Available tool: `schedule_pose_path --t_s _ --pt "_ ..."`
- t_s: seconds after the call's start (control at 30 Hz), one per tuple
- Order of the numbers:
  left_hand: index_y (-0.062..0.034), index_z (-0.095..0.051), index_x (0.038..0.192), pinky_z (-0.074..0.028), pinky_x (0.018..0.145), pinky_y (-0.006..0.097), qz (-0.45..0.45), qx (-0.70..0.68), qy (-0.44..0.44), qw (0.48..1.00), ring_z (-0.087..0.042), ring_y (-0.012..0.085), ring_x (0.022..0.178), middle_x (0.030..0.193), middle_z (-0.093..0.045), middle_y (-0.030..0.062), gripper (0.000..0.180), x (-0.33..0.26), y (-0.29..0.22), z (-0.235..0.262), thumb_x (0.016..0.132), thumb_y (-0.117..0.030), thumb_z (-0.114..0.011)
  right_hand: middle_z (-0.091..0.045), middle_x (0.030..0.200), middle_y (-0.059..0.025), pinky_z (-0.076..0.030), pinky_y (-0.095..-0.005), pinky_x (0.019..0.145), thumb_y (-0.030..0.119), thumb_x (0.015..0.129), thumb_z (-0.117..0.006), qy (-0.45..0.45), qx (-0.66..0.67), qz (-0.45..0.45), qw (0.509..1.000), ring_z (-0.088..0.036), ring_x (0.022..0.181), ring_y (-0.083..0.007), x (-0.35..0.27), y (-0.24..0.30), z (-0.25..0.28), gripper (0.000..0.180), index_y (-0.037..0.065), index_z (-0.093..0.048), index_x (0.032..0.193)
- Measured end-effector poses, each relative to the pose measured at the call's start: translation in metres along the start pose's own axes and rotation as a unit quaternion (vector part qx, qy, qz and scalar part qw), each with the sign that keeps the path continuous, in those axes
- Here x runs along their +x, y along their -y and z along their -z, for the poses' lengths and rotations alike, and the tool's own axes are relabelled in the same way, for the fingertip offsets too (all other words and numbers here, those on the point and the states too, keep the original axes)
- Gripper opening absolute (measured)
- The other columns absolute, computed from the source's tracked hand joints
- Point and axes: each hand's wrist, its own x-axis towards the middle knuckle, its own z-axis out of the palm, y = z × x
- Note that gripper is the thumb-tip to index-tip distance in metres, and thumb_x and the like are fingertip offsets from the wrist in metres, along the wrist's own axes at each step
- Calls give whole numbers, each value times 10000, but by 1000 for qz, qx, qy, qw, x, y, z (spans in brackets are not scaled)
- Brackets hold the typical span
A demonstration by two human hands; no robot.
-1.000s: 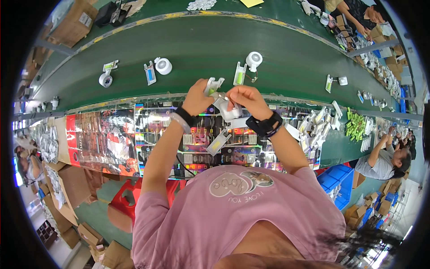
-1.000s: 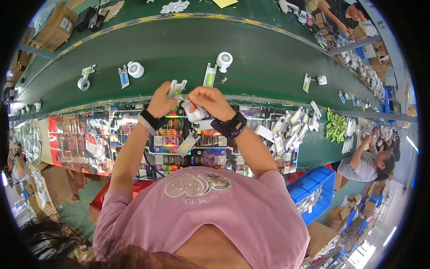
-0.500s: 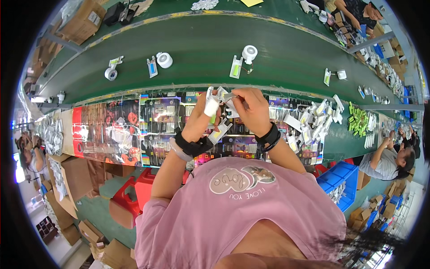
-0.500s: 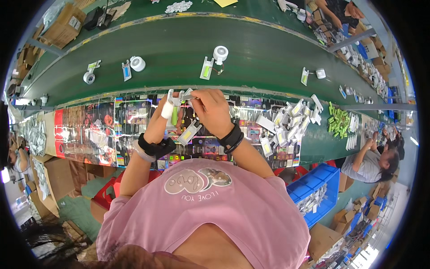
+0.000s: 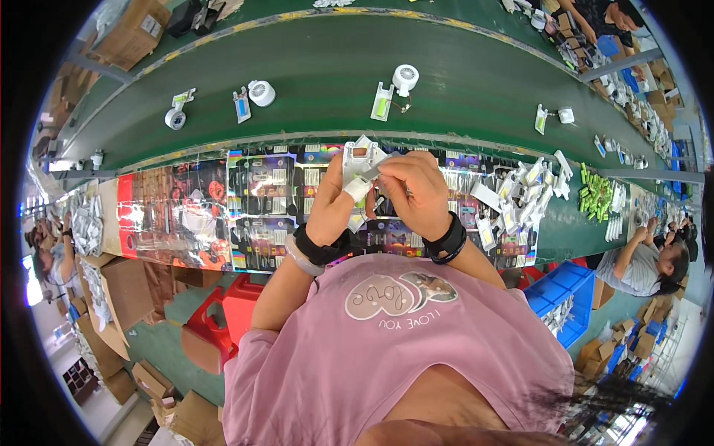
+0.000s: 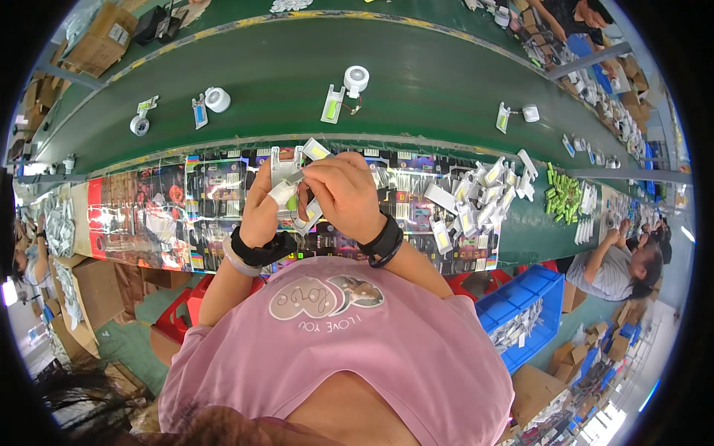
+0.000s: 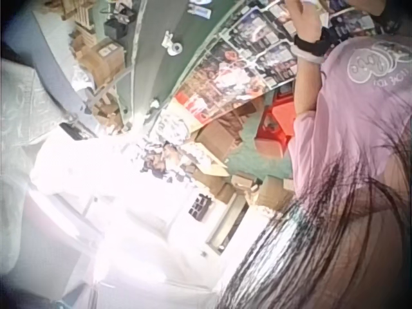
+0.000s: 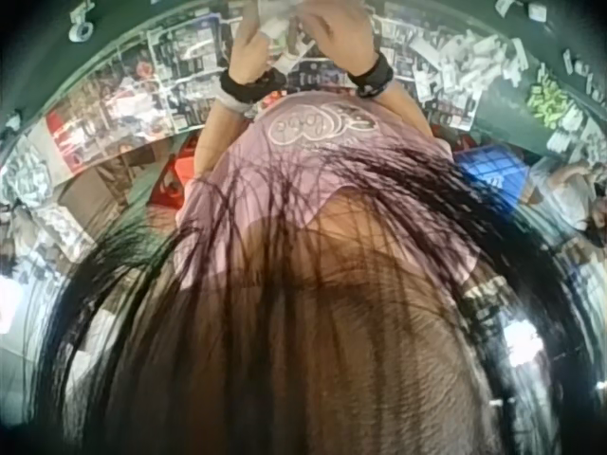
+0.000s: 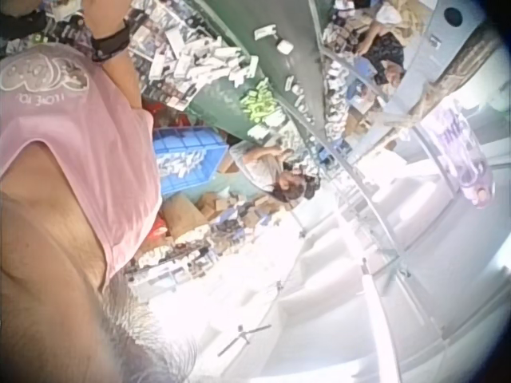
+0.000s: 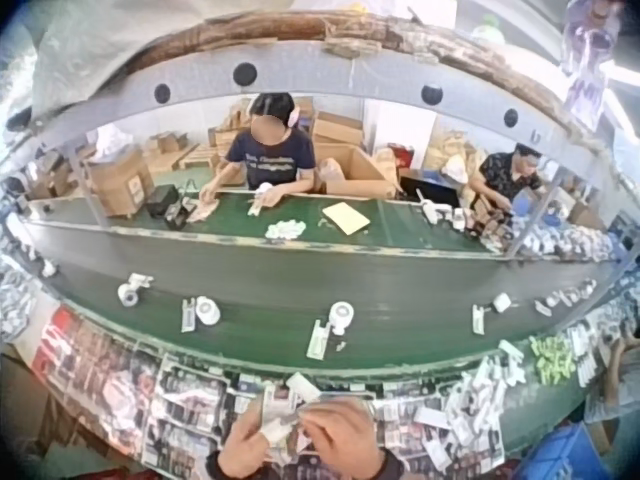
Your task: Assembling small electronic components or lighting parts on a production line.
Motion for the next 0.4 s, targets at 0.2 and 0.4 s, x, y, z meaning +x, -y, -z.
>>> schedule_pose_path --t_s 0.2,0.4 --pt "-52 -351 1346 -500 568 264 -3 41 28 999 -550 118 706 955 -552 75 463 0 -1 3 894 -57 -449 -651 856 -30 -445 -337 702 51 723 -727 0 3 -1 1000 -577 750 -227 -3 -4 0 193 97 -663 899" --pt "-29 -350 1350 -492 600 244 4 59 49 997 -575 147 702 895 -544 68 473 2 -4 0 896 -72 -474 -641 898 -29 -443 -350 714 35 713 -727 5 6 -7 1000 -562 810 -240 -7 -9 2 227 125 -684 917"
